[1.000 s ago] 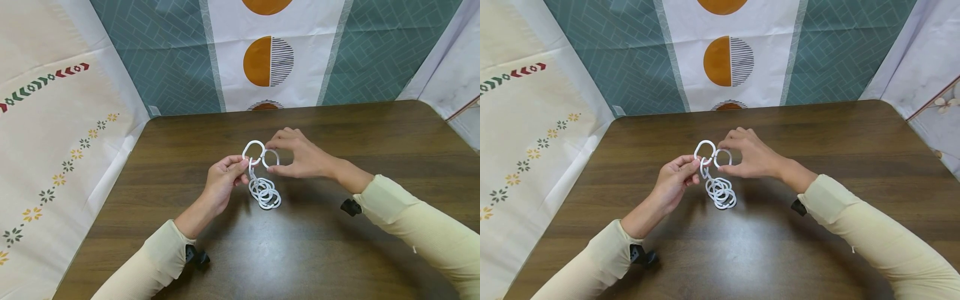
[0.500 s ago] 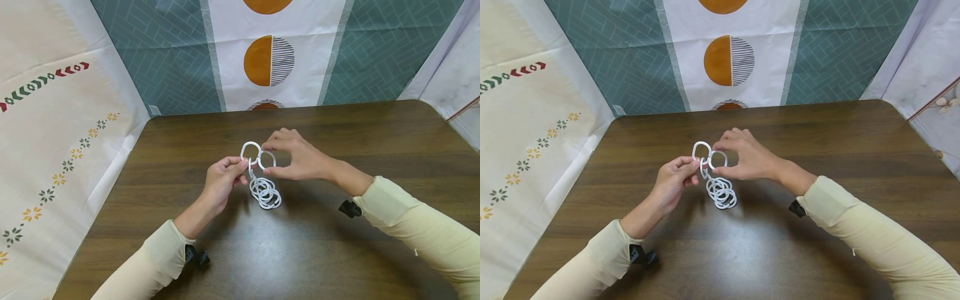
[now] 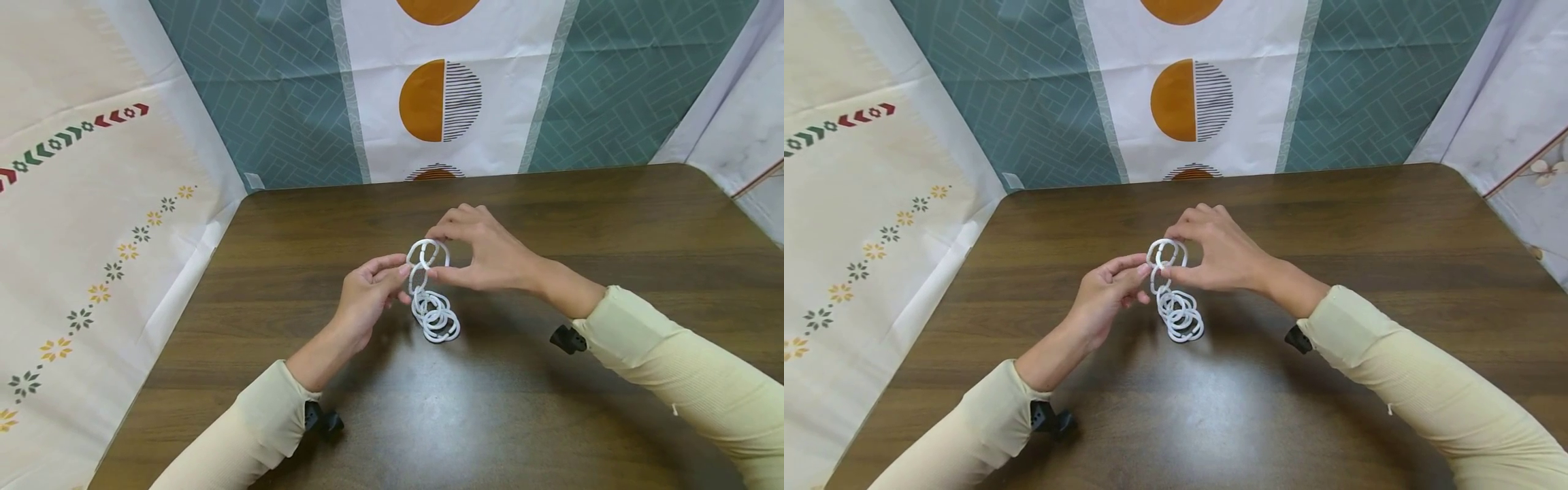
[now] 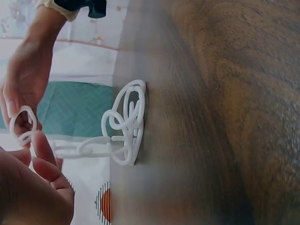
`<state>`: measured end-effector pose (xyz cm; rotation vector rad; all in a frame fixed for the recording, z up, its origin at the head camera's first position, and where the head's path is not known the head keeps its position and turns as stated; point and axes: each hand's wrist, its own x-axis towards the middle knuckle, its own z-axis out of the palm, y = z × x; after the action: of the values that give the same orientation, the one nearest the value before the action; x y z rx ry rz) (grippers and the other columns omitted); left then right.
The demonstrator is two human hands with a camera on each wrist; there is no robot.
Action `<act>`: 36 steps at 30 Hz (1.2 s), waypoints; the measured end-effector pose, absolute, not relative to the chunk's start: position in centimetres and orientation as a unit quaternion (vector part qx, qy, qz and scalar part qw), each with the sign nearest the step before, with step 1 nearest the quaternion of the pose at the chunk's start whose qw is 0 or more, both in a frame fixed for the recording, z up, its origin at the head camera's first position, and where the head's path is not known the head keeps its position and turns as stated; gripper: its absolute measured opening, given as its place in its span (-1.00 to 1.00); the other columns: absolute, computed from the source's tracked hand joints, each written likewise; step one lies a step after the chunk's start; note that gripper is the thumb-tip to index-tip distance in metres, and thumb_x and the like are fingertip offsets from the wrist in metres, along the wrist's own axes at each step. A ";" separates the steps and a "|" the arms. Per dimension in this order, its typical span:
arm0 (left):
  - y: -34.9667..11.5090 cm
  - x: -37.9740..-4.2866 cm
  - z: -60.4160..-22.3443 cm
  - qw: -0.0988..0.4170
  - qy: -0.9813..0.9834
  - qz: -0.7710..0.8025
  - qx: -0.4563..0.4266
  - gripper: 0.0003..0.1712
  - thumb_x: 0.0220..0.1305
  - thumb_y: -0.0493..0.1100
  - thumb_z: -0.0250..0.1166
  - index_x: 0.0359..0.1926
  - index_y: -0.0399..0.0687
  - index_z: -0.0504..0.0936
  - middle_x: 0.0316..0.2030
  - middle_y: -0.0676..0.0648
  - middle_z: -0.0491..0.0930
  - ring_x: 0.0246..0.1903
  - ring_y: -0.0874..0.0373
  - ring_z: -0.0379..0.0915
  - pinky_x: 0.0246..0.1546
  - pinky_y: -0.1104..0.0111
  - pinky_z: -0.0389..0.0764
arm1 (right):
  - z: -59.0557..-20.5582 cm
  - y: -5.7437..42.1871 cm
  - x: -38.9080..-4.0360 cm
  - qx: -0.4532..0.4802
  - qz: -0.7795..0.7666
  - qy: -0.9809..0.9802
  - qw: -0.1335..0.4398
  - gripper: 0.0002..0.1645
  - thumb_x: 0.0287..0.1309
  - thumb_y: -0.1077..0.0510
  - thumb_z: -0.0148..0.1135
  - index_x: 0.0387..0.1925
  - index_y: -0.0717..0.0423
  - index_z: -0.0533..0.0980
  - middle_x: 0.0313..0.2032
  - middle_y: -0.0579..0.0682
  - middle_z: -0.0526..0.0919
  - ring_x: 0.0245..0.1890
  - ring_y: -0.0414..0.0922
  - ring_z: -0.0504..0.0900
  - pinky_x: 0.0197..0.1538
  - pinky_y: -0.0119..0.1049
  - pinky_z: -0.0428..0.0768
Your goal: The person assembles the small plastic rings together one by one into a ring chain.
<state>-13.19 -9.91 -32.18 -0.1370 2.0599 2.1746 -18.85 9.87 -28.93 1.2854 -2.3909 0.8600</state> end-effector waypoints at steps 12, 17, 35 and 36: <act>-9.8 -13.1 -31.8 0.070 0.685 0.725 -0.018 -0.65 0.02 0.02 0.28 -0.21 -0.08 0.60 -0.28 -0.16 0.58 -0.64 0.19 0.40 -0.53 0.43 0.29 | -29.2 9.9 -18.9 0.441 0.290 -0.837 0.144 -0.52 -0.27 -0.15 0.37 -0.27 0.00 0.56 -0.37 -0.25 0.45 -0.32 -0.27 0.27 -0.23 -0.30 0.15; -9.5 -13.1 -31.7 0.091 0.679 0.728 -0.004 -0.63 0.01 -0.01 0.30 -0.21 -0.16 0.59 -0.46 -0.05 0.56 -0.68 0.21 0.36 -0.57 0.45 0.27 | -29.3 9.8 -18.7 0.457 0.291 -0.829 0.139 -0.51 -0.28 -0.12 0.38 -0.25 0.02 0.56 -0.36 -0.19 0.48 -0.32 -0.26 0.27 -0.20 -0.27 0.15; -10.2 -13.0 -31.6 0.121 0.731 0.669 -0.055 -0.81 0.04 -0.21 0.28 -0.29 -0.21 0.60 -0.40 -0.14 0.61 -0.74 0.22 0.32 -0.57 0.44 0.36 | -29.1 11.8 -18.6 0.422 0.300 -0.842 0.151 -0.57 -0.08 -0.04 0.29 -0.14 0.05 0.53 -0.25 -0.16 0.48 -0.20 -0.20 0.30 -0.11 -0.19 0.15; -10.3 -13.0 -31.7 0.126 0.740 0.658 -0.056 -0.82 0.04 -0.21 0.28 -0.30 -0.21 0.61 -0.41 -0.12 0.61 -0.75 0.21 0.32 -0.55 0.42 0.38 | -29.2 12.1 -18.6 0.417 0.301 -0.844 0.151 -0.59 -0.07 -0.02 0.29 -0.14 0.06 0.53 -0.25 -0.15 0.48 -0.20 -0.19 0.30 -0.11 -0.18 0.15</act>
<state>-13.03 -10.27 -31.68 -0.1633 2.1559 1.9159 -18.62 12.06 -29.15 1.1980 -2.4237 0.8643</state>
